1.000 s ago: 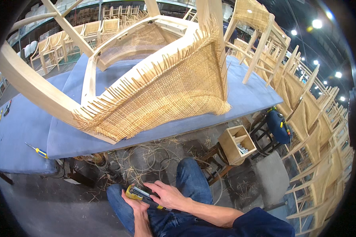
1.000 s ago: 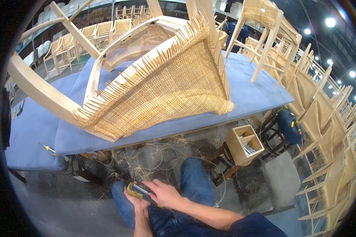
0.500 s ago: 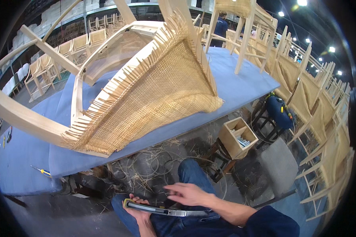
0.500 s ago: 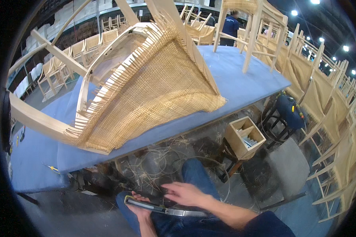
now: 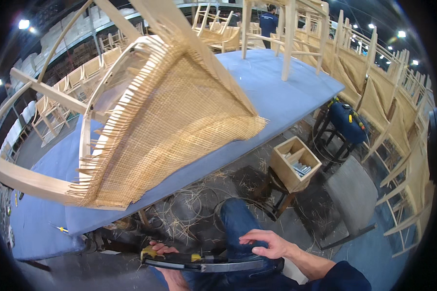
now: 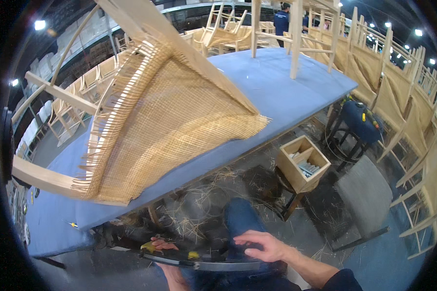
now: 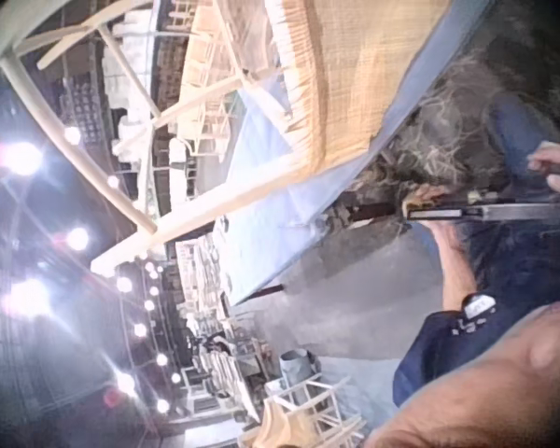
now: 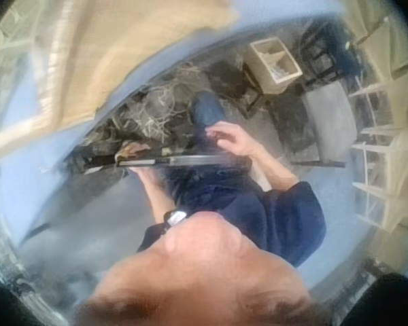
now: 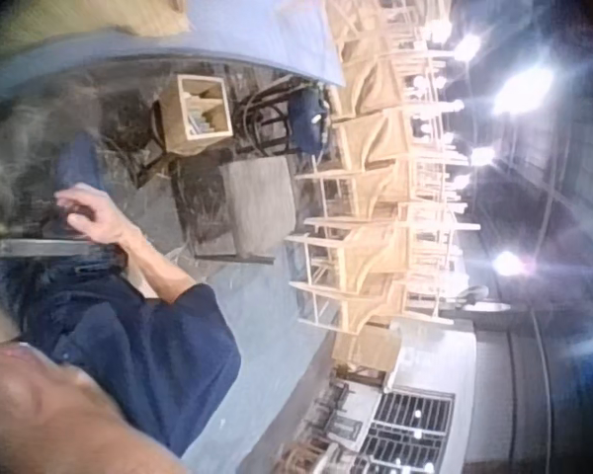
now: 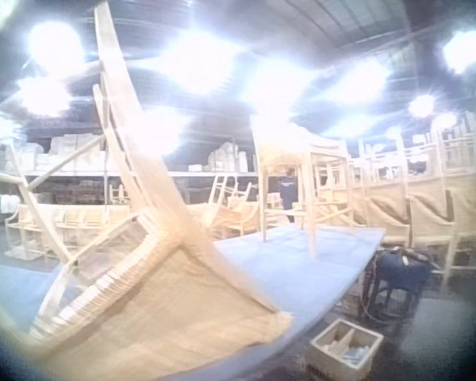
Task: The person attaches a woven cane sheet to the underside of a wooden chair frame. They position the cane, pull it taut, and secure it using a yellow pneumatic staple gun. The person repositions the chair multiple times to access different edges and reloads the staple gun as needed.
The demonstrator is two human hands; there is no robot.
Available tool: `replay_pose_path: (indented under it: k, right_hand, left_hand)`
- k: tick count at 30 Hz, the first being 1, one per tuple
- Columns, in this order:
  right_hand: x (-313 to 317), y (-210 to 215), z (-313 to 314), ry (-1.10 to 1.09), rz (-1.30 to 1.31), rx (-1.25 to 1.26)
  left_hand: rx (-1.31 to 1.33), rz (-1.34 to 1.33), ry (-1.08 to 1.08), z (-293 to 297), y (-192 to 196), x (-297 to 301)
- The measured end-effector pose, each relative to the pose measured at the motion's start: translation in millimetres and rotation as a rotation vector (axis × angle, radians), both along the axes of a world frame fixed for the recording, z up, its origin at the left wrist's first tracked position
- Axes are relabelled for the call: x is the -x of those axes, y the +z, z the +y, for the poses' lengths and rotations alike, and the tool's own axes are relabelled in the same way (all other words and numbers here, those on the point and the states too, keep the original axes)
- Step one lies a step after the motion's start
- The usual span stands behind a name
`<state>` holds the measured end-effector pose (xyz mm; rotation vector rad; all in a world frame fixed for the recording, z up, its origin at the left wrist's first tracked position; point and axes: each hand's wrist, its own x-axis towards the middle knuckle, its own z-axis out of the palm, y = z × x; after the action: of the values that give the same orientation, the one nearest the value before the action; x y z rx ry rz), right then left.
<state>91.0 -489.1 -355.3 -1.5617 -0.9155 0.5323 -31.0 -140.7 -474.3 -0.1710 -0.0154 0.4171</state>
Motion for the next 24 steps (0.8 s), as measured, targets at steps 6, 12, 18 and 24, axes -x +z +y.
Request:
replay_pose_path:
  k: [6, 12, 18, 24]
  right_hand:
    - [39, -11, 33, 0.139, 0.038, -0.181]
    - [30, 14, 49, 0.179, -0.056, -0.208]
    - [20, 15, 60, 0.172, -0.27, -0.188]
    - [26, 47, 47, 0.198, -0.332, 0.193]
  left_hand:
    - [-0.007, 0.074, -0.052, -14, -22, 3]
    - [-0.027, 0.181, 0.007, -19, -41, 14]
    - [-0.188, 0.355, 0.176, -11, -20, 19]
    - [-0.279, 0.448, 0.153, -26, 47, -12]
